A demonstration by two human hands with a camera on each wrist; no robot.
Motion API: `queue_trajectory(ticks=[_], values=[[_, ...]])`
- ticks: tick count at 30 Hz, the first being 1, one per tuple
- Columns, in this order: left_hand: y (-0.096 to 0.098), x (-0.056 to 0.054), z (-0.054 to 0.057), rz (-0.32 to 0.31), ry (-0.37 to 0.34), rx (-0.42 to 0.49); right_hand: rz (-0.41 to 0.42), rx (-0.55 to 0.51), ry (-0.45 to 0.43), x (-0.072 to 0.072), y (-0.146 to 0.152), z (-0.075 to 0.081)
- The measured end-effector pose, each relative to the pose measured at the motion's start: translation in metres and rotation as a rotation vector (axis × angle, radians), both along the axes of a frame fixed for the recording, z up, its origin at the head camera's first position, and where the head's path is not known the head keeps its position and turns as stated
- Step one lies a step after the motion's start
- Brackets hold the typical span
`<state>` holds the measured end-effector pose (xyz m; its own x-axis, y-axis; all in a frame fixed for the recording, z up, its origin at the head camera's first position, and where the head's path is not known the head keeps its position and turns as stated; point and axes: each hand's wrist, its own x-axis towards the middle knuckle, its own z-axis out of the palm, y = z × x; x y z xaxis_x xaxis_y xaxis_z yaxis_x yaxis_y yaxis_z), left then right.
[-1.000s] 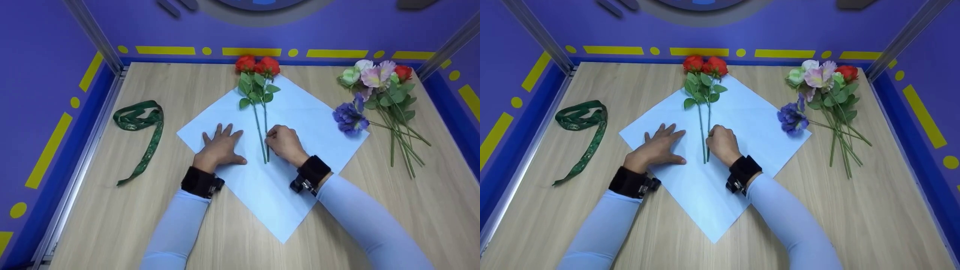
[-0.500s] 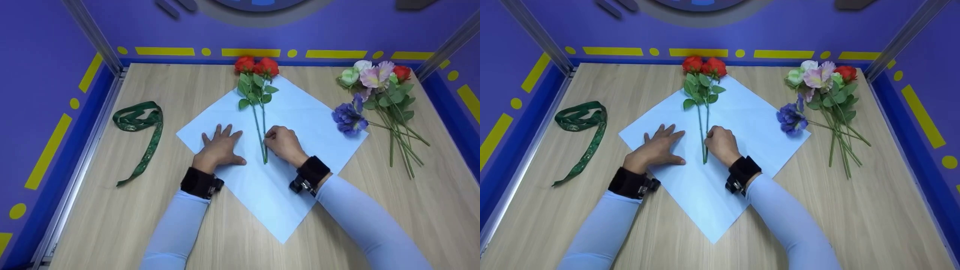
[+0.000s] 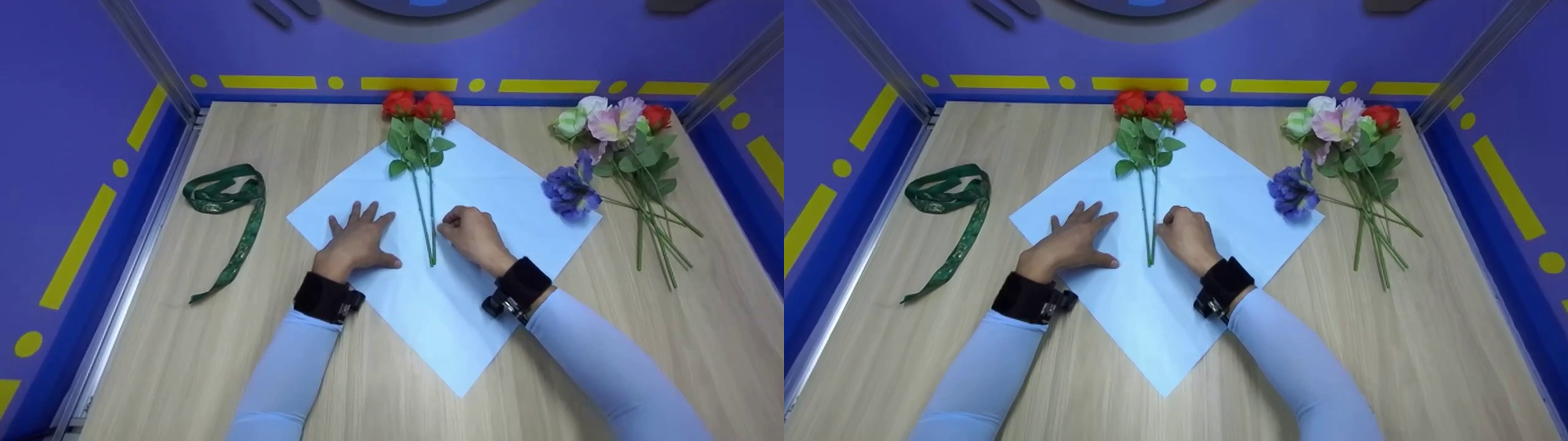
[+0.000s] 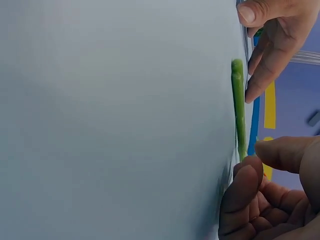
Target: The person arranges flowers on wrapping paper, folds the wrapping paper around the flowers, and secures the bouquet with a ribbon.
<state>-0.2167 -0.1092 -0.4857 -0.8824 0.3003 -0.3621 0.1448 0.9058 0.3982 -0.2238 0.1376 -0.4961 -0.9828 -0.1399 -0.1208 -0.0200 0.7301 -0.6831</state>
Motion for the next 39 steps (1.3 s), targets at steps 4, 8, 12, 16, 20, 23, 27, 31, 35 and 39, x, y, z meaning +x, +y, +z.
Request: queue_trajectory(ticks=[4,8,12,16,20,23,27,31,35,39], values=[[-0.001,0.0,0.0,-0.006,-0.003,0.003,-0.013,0.043,0.082,0.003,0.017,0.004],[-0.002,0.0,-0.001,-0.007,-0.006,0.005,-0.028,0.095,0.201,0.005,0.042,0.01],[-0.002,0.0,-0.001,-0.004,-0.005,0.005,-0.044,0.143,0.341,0.006,0.073,0.018],[-0.002,0.0,-0.001,-0.001,-0.002,0.008,-0.067,0.184,0.48,0.006,0.106,0.026],[-0.002,0.001,-0.001,0.0,-0.002,0.015,-0.13,0.22,0.503,0.006,0.142,0.037],[-0.002,0.001,-0.001,0.002,-0.005,0.015,-0.197,0.266,0.461,0.004,0.171,0.043],[-0.002,0.001,-0.001,0.002,-0.007,0.012,-0.271,0.358,0.432,-0.001,0.211,0.042],[-0.001,0.001,-0.001,-0.008,-0.006,0.003,-0.32,0.451,0.354,0.0,0.245,0.036],[-0.001,0.001,0.0,-0.006,-0.012,0.001,-0.347,0.532,0.179,0.005,0.269,0.033],[-0.002,0.001,0.0,0.001,-0.017,0.008,-0.33,0.573,0.036,0.011,0.283,0.035]])
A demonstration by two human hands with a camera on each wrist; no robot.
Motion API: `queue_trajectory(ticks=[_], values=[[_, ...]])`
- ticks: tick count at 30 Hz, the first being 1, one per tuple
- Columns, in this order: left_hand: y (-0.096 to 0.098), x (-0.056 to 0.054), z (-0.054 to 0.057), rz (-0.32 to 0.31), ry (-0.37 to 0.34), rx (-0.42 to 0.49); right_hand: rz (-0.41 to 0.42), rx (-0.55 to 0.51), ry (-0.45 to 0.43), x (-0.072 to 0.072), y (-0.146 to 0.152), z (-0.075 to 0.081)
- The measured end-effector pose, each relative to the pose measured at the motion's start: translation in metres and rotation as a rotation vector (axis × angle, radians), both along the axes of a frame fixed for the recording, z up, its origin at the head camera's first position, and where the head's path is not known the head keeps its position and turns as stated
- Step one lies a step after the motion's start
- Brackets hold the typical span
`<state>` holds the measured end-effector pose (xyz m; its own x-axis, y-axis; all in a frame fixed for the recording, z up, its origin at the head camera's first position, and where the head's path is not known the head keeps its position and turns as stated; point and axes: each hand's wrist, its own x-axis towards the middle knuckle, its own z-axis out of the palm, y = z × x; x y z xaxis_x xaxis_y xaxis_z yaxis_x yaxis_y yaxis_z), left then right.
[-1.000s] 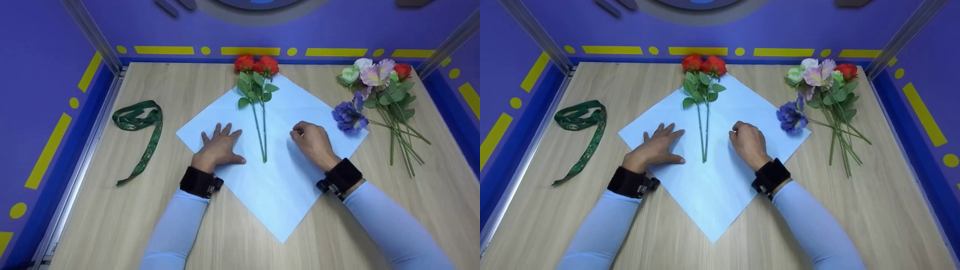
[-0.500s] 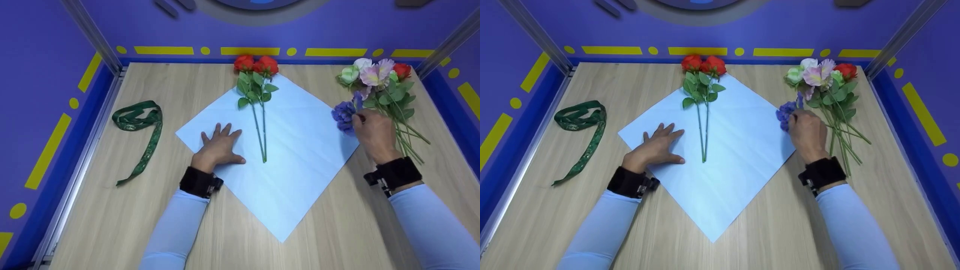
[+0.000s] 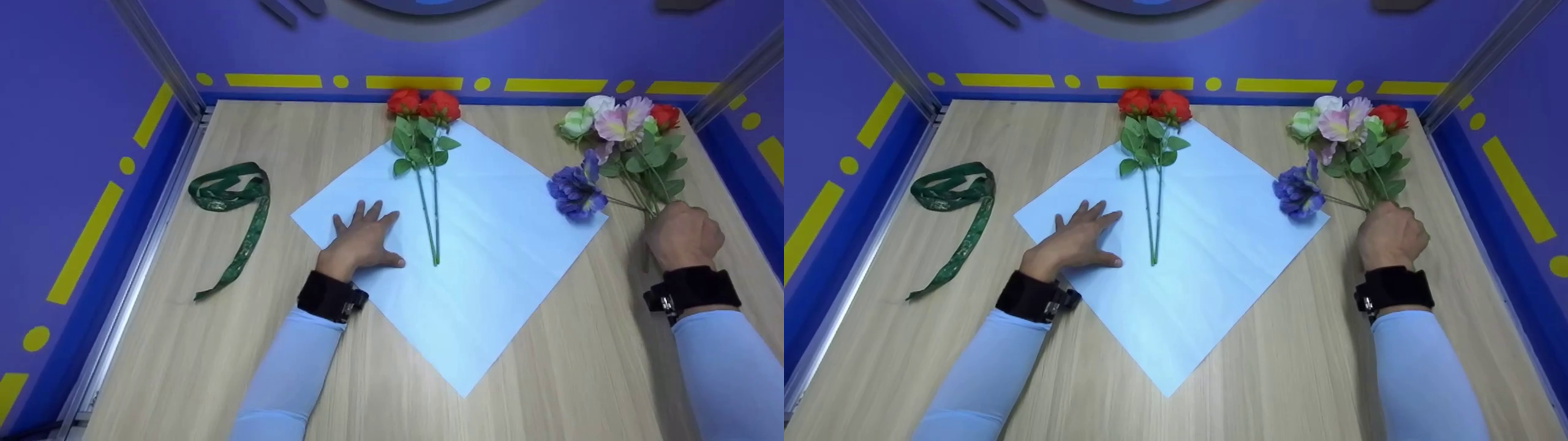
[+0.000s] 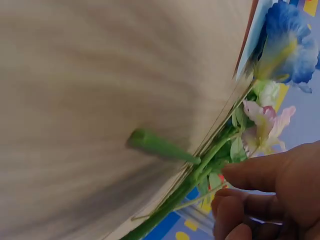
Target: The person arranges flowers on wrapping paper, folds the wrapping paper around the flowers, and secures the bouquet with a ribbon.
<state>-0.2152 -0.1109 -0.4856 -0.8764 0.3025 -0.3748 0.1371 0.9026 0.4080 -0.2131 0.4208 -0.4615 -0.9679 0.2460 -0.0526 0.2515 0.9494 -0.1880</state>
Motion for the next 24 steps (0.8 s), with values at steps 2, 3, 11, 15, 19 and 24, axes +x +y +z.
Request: queue_trajectory(ticks=[2,3,11,15,19,24], values=[[0.0,0.0,0.0,0.0,0.0,0.001,0.005,-0.004,-0.036,0.002,0.005,0.0],[0.0,0.0,0.0,0.0,0.0,0.0,0.012,-0.005,-0.047,0.003,0.007,0.0],[0.0,0.001,0.0,-0.002,-0.001,0.009,0.046,-0.013,-0.073,0.007,0.013,-0.005],[0.0,0.0,0.0,-0.005,-0.001,0.007,0.044,-0.014,0.004,0.007,0.009,-0.006],[0.0,-0.001,-0.001,-0.007,-0.001,0.004,0.053,-0.028,0.099,0.006,0.004,-0.003],[-0.001,-0.001,0.0,-0.01,-0.002,-0.003,0.017,-0.117,0.139,0.003,-0.002,0.006]])
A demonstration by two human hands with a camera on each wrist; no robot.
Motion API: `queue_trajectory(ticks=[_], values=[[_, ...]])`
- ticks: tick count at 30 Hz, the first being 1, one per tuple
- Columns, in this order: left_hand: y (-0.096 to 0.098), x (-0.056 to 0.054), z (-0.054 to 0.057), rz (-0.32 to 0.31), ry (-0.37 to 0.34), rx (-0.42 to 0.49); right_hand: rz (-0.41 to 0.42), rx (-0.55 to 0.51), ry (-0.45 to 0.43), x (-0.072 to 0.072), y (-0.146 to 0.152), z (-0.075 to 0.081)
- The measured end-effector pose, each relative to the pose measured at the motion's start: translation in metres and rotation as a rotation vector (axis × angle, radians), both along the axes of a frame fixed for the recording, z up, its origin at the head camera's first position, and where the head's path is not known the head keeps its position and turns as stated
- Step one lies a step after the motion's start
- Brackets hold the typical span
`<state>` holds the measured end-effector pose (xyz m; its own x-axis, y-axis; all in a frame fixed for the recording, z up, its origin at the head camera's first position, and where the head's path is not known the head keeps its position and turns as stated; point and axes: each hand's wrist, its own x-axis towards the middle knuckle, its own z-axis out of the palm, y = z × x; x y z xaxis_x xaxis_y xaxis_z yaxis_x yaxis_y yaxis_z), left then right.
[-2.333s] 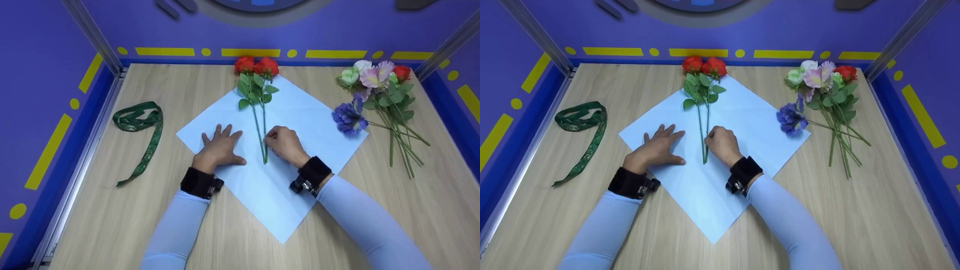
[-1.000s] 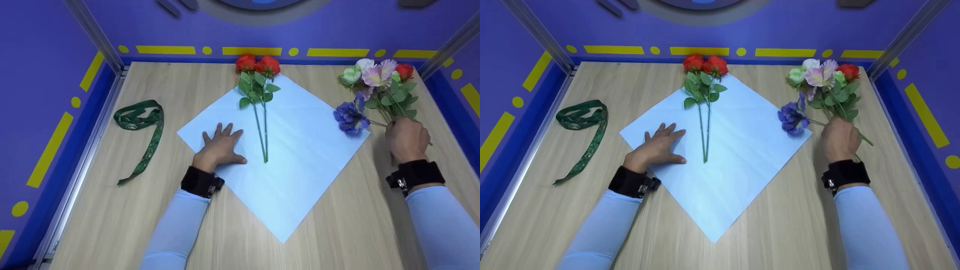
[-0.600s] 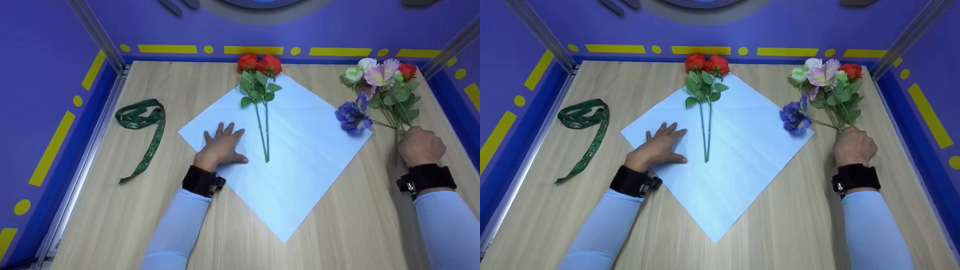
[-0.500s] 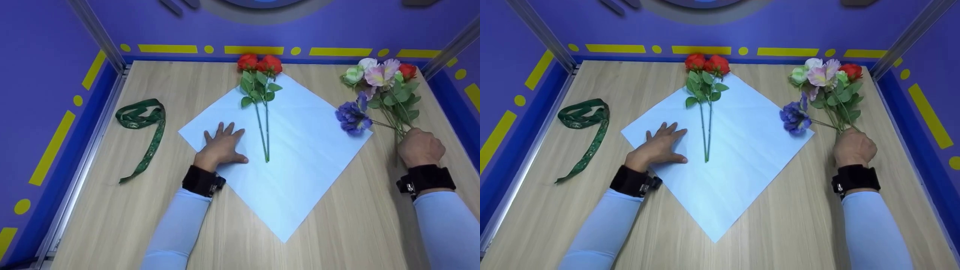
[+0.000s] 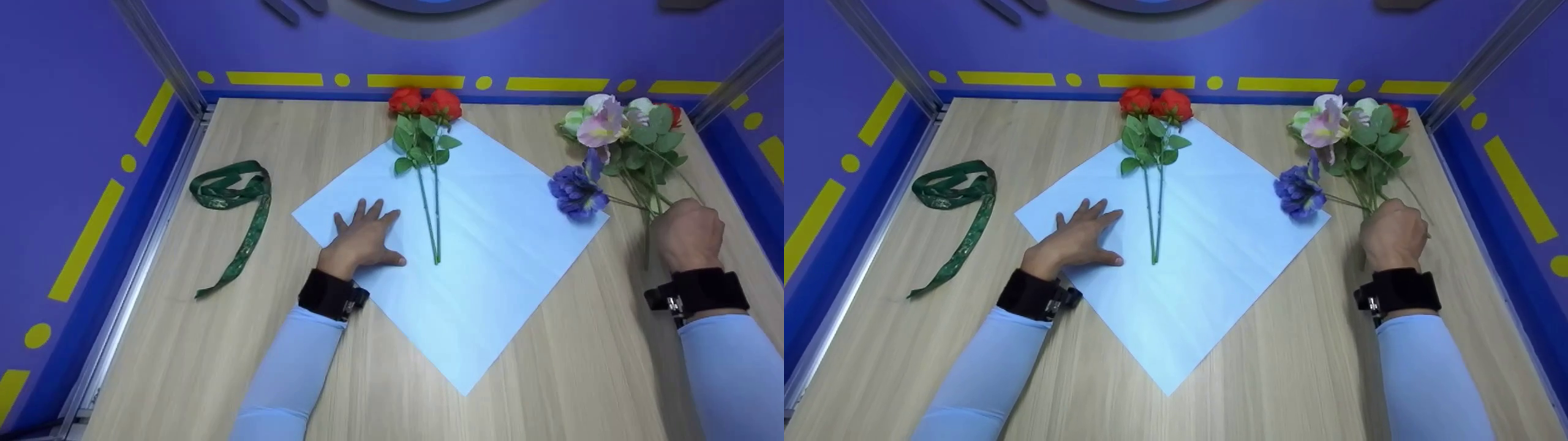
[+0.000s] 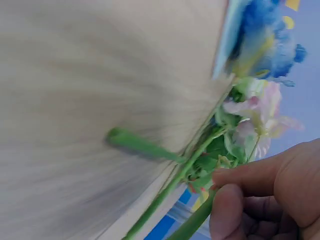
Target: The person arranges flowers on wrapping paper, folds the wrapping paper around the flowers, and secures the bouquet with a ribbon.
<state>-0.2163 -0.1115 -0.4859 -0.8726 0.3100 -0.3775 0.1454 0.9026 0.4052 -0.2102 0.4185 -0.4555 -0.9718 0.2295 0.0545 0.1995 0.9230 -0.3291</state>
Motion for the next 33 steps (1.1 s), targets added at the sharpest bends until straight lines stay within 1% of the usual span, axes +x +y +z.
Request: queue_trajectory(ticks=[4,6,11,16,19,22,24,29,33], values=[[0.0,0.0,0.0,0.003,-0.001,0.0,-0.031,-0.076,0.011,0.0,-0.006,0.008],[0.0,0.0,0.0,0.005,-0.001,0.001,-0.031,-0.09,0.043,0.0,-0.01,0.011],[0.0,0.001,0.0,0.006,0.001,0.007,-0.023,-0.079,0.156,0.001,-0.018,0.011],[0.0,0.001,0.0,0.003,0.005,0.006,-0.061,-0.075,0.215,0.003,-0.019,0.012],[0.0,0.001,0.0,0.004,0.006,0.007,-0.098,-0.035,0.253,0.005,-0.017,0.014],[0.001,0.001,-0.001,0.003,0.009,0.01,-0.14,0.027,0.263,0.009,-0.014,0.018],[0.0,0.001,-0.001,0.003,0.012,0.009,-0.158,0.067,0.256,0.011,-0.011,0.02],[0.0,0.0,0.0,0.001,0.015,-0.001,-0.168,0.12,0.25,0.016,-0.001,0.02],[-0.001,0.0,0.0,0.001,0.006,0.006,-0.222,0.142,0.251,0.02,0.008,0.017]])
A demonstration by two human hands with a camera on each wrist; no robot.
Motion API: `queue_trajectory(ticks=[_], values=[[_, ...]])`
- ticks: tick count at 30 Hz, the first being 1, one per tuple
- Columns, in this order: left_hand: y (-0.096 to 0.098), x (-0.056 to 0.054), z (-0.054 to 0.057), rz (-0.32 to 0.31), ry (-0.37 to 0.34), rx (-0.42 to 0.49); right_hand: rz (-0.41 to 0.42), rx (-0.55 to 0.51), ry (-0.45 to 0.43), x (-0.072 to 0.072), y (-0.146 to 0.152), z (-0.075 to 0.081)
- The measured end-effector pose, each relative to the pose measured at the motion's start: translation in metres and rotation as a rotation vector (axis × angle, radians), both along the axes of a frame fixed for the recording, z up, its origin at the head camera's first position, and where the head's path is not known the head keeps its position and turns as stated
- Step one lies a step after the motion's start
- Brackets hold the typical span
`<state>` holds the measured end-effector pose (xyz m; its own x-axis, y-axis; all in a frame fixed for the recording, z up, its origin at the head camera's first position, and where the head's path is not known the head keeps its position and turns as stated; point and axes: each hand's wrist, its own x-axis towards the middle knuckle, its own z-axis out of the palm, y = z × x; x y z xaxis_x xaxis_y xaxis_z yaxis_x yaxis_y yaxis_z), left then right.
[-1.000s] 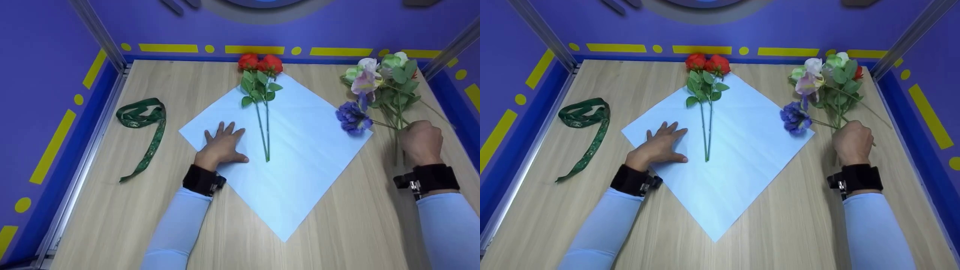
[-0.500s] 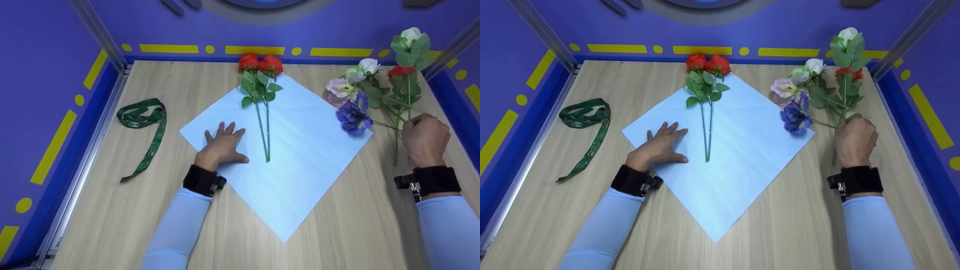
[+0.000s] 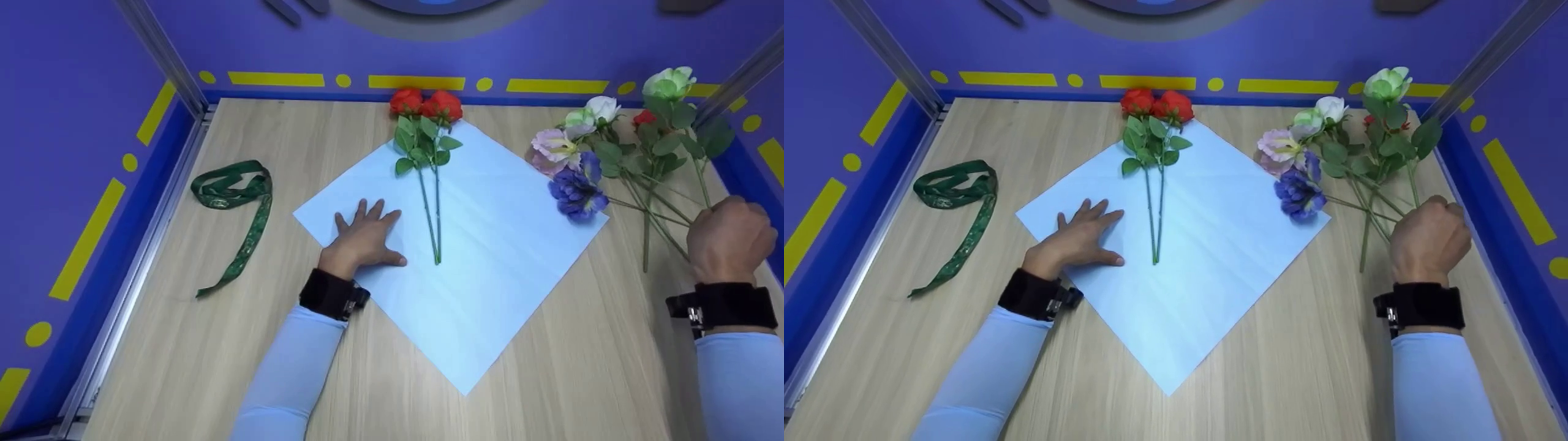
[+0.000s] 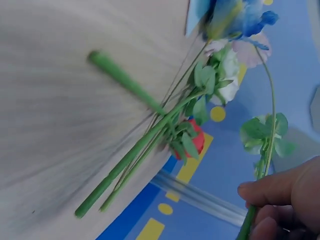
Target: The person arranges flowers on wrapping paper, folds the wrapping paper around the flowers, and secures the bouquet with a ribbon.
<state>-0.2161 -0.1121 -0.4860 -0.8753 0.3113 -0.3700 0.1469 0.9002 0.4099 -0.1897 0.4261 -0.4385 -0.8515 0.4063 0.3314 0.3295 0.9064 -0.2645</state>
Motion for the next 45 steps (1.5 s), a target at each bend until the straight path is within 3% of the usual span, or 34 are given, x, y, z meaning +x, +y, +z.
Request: queue_trajectory(ticks=[6,14,29,37,45], values=[[0.0,0.0,-0.001,0.001,0.0,-0.004,-0.039,-0.017,0.03,0.003,0.006,-0.002],[0.001,0.0,-0.001,0.002,-0.004,-0.01,0.057,-0.16,0.045,-0.002,-0.021,-0.012],[0.001,0.0,-0.001,0.002,0.004,0.002,0.163,-0.246,0.099,-0.016,-0.072,-0.031],[0.001,0.0,-0.002,0.007,0.006,0.002,0.205,-0.324,0.063,-0.019,-0.105,-0.029],[0.0,0.0,-0.001,0.008,0.0,0.004,0.33,-0.461,-0.025,-0.026,-0.153,-0.032]])
